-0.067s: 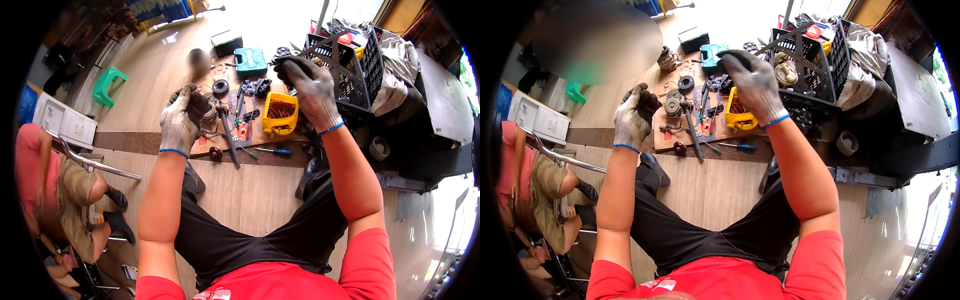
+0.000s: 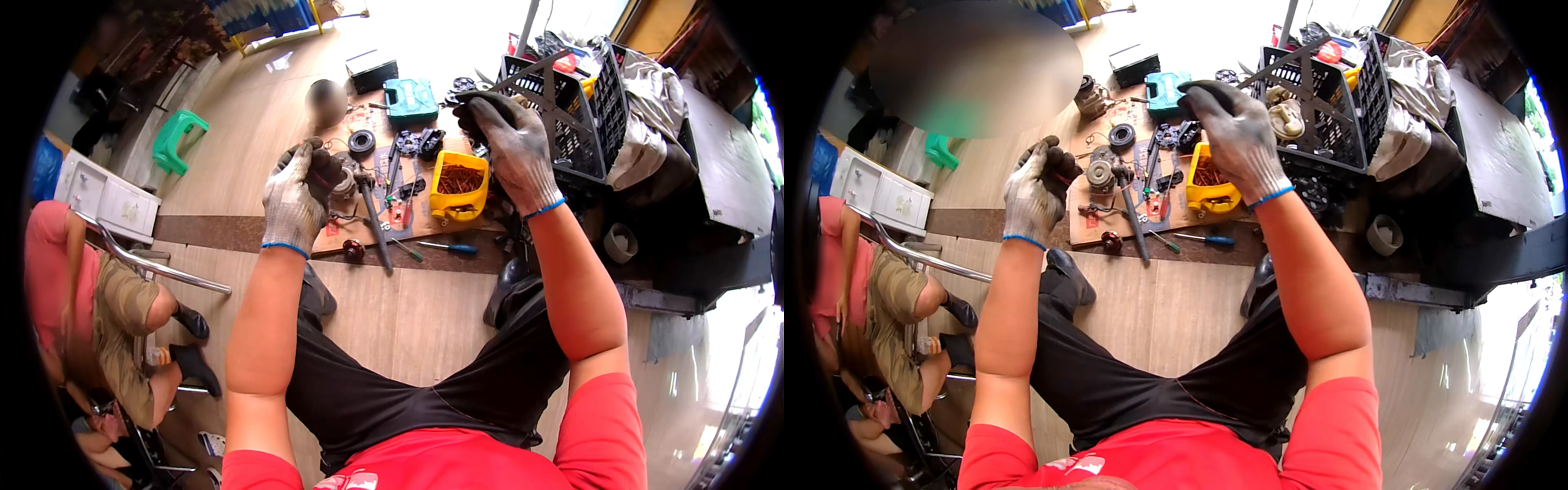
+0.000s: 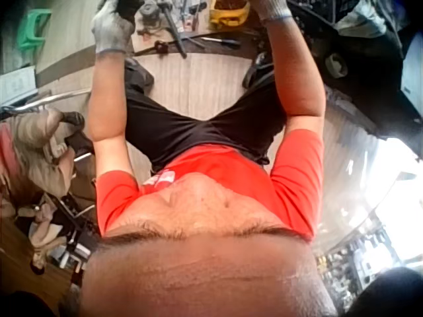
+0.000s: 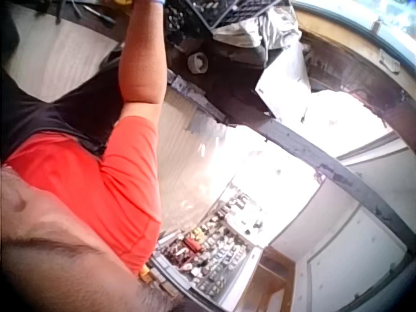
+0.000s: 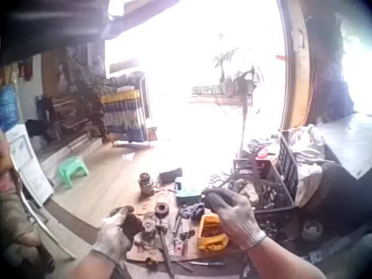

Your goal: The person assembles internal components of an alternator by hand, inserting a brush holder assembly and securing it with small screws.

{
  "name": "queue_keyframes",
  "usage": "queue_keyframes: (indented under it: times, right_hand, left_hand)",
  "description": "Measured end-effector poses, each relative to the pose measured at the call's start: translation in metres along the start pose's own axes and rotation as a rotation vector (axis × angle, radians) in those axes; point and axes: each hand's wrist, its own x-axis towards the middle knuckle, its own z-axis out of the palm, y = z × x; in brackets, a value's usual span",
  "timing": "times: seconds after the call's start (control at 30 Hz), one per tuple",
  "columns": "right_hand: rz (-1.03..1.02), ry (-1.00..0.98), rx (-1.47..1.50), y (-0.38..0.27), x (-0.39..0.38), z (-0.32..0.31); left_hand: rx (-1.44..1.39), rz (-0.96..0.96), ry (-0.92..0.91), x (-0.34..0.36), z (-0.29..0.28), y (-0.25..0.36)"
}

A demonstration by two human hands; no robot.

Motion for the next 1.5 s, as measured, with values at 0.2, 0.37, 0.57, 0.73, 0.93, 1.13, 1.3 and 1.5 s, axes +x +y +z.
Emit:
queue_keyframes:
  times: [0.2,0.37,0.57,0.73,0.93,1.13,1.3,1.5]
  right_hand:
    - [-0.369,-0.032,-0.331,0.003,-0.017,0.026]
    - [-0.495,-0.411,-0.904,-0.017,-0.038,0.073]
    - [-0.257,-0.453,-0.601,0.024,-0.046,0.091]
    - [-0.159,-0.551,-0.44,0.035,-0.048,0.096]
    - [-0.149,-0.593,-0.424,0.043,-0.049,0.1]
    - [-0.236,-0.709,-0.433,0.046,-0.045,0.094]
    - [-0.297,-0.713,-0.54,0.063,-0.041,0.088]
    - [-0.32,-0.684,-0.683,0.061,-0.026,0.074]
  left_hand:
    - [0.019,-0.007,-0.062,-0.007,0.007,-0.003]
    - [-0.095,-0.075,-0.194,-0.006,0.002,-0.004]
    - [-0.101,-0.094,-0.12,-0.008,0.008,0.0]
    - [-0.169,-0.108,-0.229,-0.008,0.001,0.01]
    - [-0.113,-0.064,-0.1,-0.01,0.002,0.012]
    - [-0.08,-0.035,0.005,-0.007,-0.002,0.017]
    - [-0.057,-0.078,0.029,-0.014,0.003,0.024]
    - [0.04,-0.269,-0.309,-0.029,0.002,0.036]
